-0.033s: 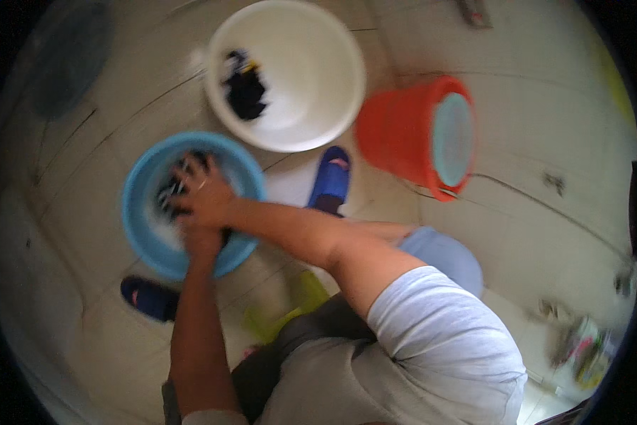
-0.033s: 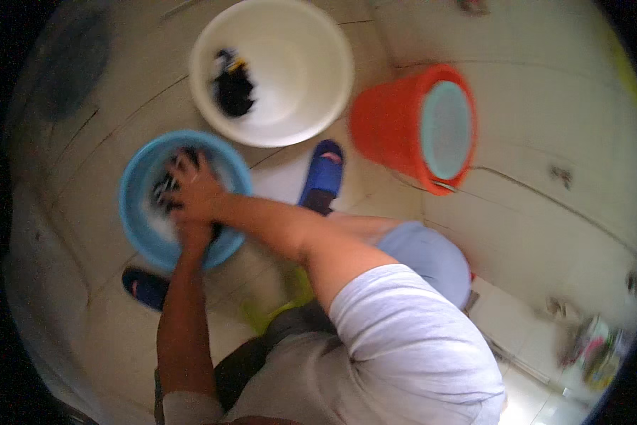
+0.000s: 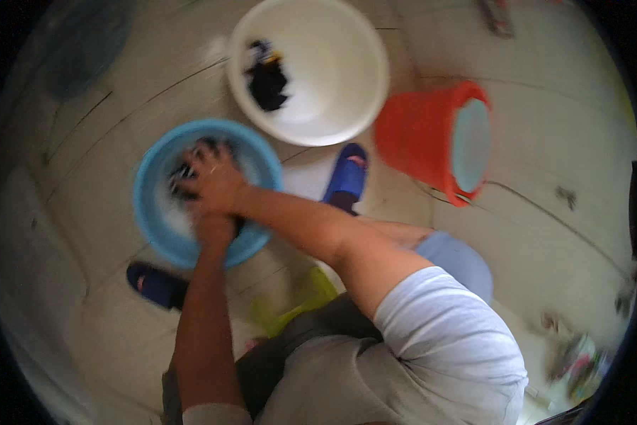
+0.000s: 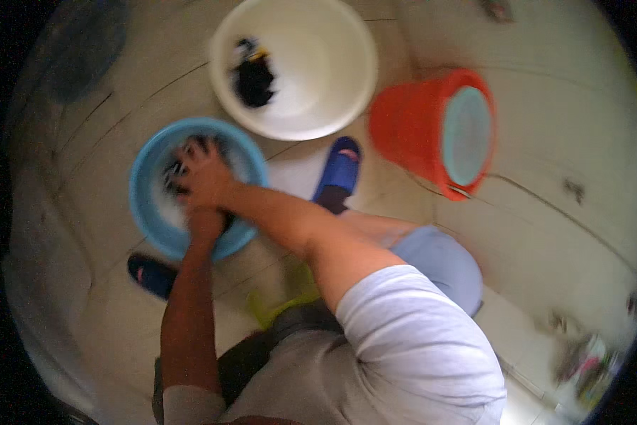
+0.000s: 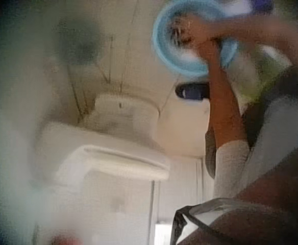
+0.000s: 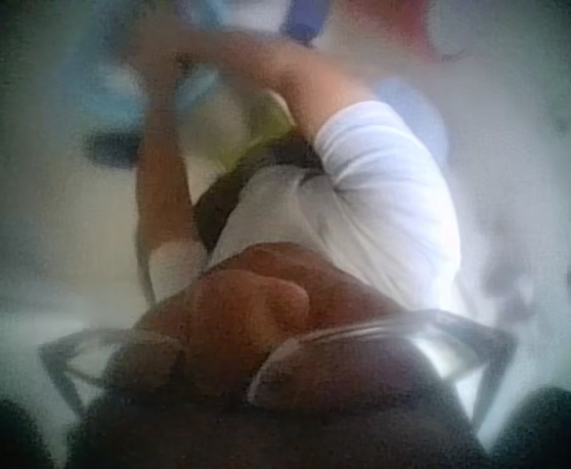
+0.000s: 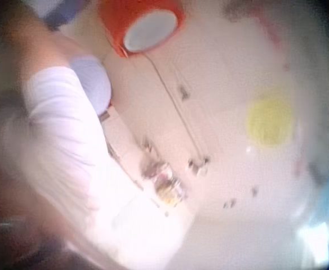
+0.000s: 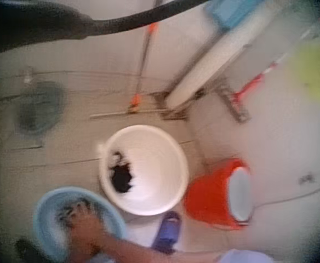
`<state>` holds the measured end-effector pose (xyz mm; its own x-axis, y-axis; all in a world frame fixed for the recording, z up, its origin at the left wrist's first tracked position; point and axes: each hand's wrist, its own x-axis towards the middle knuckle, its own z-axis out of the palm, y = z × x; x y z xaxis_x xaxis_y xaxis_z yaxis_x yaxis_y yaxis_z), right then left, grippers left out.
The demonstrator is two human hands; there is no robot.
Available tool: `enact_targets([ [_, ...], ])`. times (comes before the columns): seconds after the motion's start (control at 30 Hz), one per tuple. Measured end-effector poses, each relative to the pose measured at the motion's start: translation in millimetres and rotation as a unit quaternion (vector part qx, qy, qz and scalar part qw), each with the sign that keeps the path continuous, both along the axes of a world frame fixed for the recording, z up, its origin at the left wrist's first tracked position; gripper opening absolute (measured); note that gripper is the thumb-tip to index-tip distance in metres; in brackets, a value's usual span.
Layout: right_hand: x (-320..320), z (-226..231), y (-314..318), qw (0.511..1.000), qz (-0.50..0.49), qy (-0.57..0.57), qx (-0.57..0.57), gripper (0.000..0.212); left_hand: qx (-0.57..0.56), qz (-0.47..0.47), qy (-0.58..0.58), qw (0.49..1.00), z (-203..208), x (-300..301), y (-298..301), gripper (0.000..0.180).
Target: The person sits on a small stool and hand-washes dark garments in a blue basin filled with soapy water. They repeatedly submerge, agitate, and wring the clothes, then transfer them to a white basin nearby.
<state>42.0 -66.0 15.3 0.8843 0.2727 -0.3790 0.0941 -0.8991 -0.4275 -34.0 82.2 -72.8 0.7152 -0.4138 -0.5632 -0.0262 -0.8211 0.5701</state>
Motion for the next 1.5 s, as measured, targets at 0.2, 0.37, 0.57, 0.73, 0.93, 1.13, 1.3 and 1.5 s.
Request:
enact_targets([
  [0.2, 63, -2, 29, 0.995, -0.022, 0.078, -0.051, 0.045, 0.102, -0.034, 0.092, 0.990, 25, 9, -15, 0.045],
  [0.37, 17, 33, 11, 0.995, -0.059, -0.019, 0.076, 0.048, 0.033, 0.018, -0.067, 0.997, 33, 7, -11, 0.047],
  [0.57, -14, -9, -2, 0.985, -0.021, -0.168, 0.002, 0.059, 0.085, 0.019, 0.057, 0.995, 36, 5, -13, 0.064],
  [0.73, 49, -17, 24, 0.998, -0.006, 0.004, -0.063, 0.047, 0.137, 0.025, 0.166, 0.976, 27, 13, -21, 0.071],
  [0.93, 15, 30, 8, 0.993, -0.059, -0.075, 0.071, 0.049, 0.068, 0.064, -0.017, 0.996, 18, 0, -16, 0.058],
  [1.13, -14, -7, -9, 0.973, 0.006, -0.231, 0.021, 0.057, 0.076, 0.093, 0.025, 0.992, 31, -2, -19, 0.054],
  [1.3, 48, -8, 18, 0.999, -0.050, -0.001, -0.022, 0.044, 0.117, 0.057, 0.082, 0.988, 36, 8, -23, 0.053],
  [1.5, 22, 32, 5, 0.995, -0.057, -0.036, 0.078, 0.045, 0.068, 0.131, -0.021, 0.989, 25, -4, -22, 0.058],
])
